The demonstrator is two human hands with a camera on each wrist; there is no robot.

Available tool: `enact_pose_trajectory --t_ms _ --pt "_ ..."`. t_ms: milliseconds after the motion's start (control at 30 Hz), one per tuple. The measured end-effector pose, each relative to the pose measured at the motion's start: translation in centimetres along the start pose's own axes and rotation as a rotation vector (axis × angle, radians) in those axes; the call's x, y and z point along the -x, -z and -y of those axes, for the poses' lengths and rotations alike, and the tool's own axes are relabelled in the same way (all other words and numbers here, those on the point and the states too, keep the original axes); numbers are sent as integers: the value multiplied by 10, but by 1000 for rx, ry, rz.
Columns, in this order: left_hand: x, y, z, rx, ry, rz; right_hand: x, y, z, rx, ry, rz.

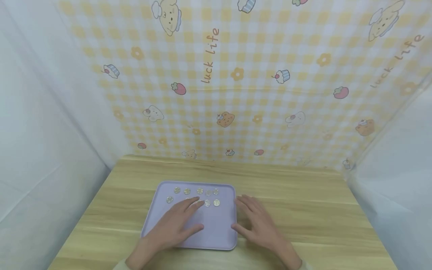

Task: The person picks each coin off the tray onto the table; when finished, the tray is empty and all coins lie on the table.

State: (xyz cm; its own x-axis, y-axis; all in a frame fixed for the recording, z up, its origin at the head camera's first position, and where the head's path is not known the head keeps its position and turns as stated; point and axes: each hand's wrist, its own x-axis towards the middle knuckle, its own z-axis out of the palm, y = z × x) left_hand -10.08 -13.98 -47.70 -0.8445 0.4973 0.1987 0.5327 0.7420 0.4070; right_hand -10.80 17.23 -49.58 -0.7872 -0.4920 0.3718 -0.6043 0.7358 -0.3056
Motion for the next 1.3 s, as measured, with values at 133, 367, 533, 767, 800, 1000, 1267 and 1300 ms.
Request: enact_pose_trajectory --t_ms 133,367,533,767,800,1000,1267,1300 --pt "3 1 7 89 86 -32 0 -8 3 -57 -39 -10" --pt "6 4 27 143 240 -180 1 -24 11 -192 -152 -37" --pt "14 11 48 155 380 -296 -1 -31 11 -219 -201 -43" --pt "29 19 80 171 568 -390 -11 -38 11 -273 -249 -63" --pt "30 19 84 184 592 -382 -12 -40 11 -276 -252 -61" --pt "33 11 103 281 662 -315 -17 -46 9 -290 -208 -120" --pt "31 3 112 343 674 -289 -32 -66 5 -310 -167 -168" --pt "31 2 114 350 674 -293 -35 -68 5 -295 -153 -175"
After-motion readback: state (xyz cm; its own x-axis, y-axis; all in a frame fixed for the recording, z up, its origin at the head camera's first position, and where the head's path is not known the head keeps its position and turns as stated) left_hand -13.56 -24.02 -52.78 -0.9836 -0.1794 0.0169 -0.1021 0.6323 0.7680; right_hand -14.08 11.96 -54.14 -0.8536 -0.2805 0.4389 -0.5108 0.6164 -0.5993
